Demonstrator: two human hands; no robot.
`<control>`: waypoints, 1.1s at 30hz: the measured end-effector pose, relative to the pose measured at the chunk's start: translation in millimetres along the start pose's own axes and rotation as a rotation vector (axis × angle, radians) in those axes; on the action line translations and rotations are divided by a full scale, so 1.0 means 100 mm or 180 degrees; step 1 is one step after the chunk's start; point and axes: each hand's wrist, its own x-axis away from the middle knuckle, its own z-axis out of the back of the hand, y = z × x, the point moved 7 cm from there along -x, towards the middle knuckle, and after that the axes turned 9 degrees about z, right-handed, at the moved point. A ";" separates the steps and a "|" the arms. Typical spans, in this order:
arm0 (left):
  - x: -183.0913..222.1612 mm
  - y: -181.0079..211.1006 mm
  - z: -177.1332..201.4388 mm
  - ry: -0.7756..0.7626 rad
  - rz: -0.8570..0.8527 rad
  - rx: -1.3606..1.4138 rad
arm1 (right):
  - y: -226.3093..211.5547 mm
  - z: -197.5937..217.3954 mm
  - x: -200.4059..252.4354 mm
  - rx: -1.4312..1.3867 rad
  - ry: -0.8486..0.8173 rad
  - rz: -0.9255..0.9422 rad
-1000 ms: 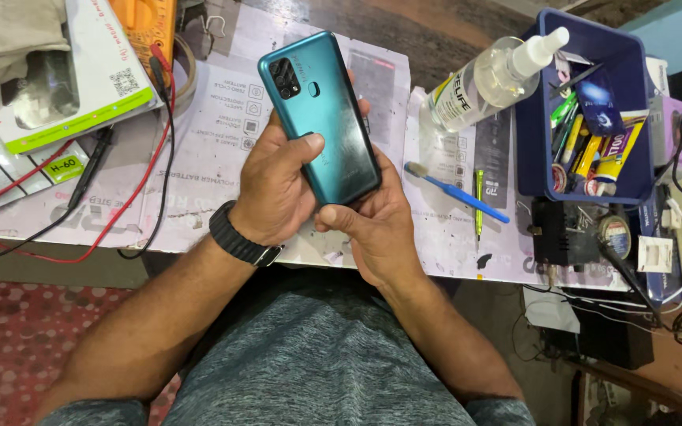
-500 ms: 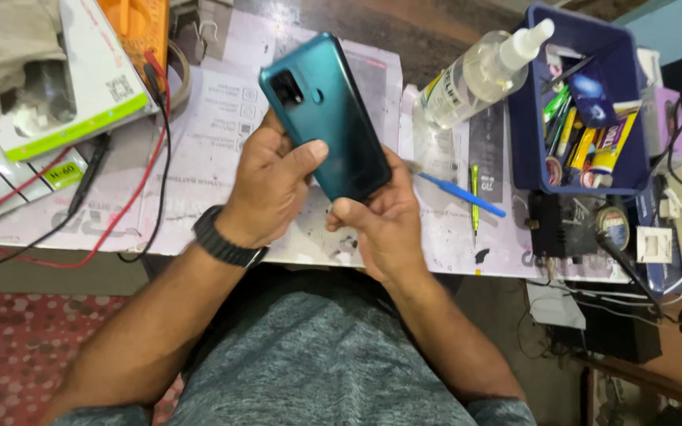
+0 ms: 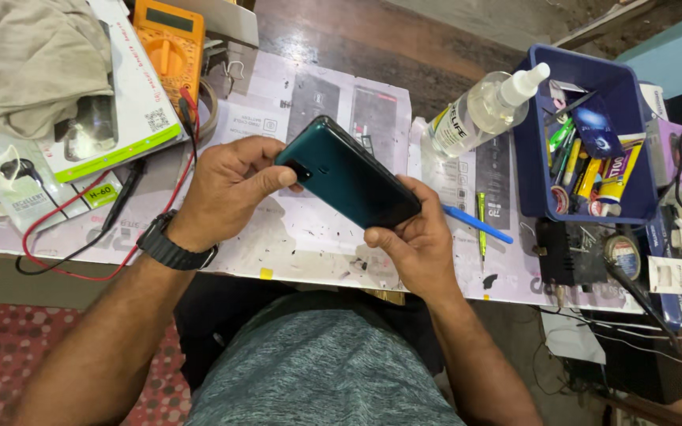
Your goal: The person works on a disassembled smartphone, manipulating internal components and connectors with their fingers. They then use a blue toothbrush to clean the interior of the phone's back cover and the main body. Finally, the person aligns and snaps the back cover onto the phone chassis.
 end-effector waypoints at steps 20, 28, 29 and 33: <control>-0.03 -0.13 -0.02 0.0091 0.0088 0.0074 | 0.02 -0.06 0.08 -0.0180 -0.0130 -0.0270; 0.06 -0.02 -0.33 -0.0385 -0.0213 0.1468 | 0.10 -0.28 0.08 -0.1497 0.0007 -0.0355; 0.04 -0.06 -0.36 -0.0364 -0.0189 0.1564 | 0.09 -0.29 0.08 -0.1466 0.0011 -0.0302; 0.00 -0.17 -0.33 -0.0193 -0.0131 0.1301 | 0.06 -0.30 0.08 -0.1303 0.0067 -0.0207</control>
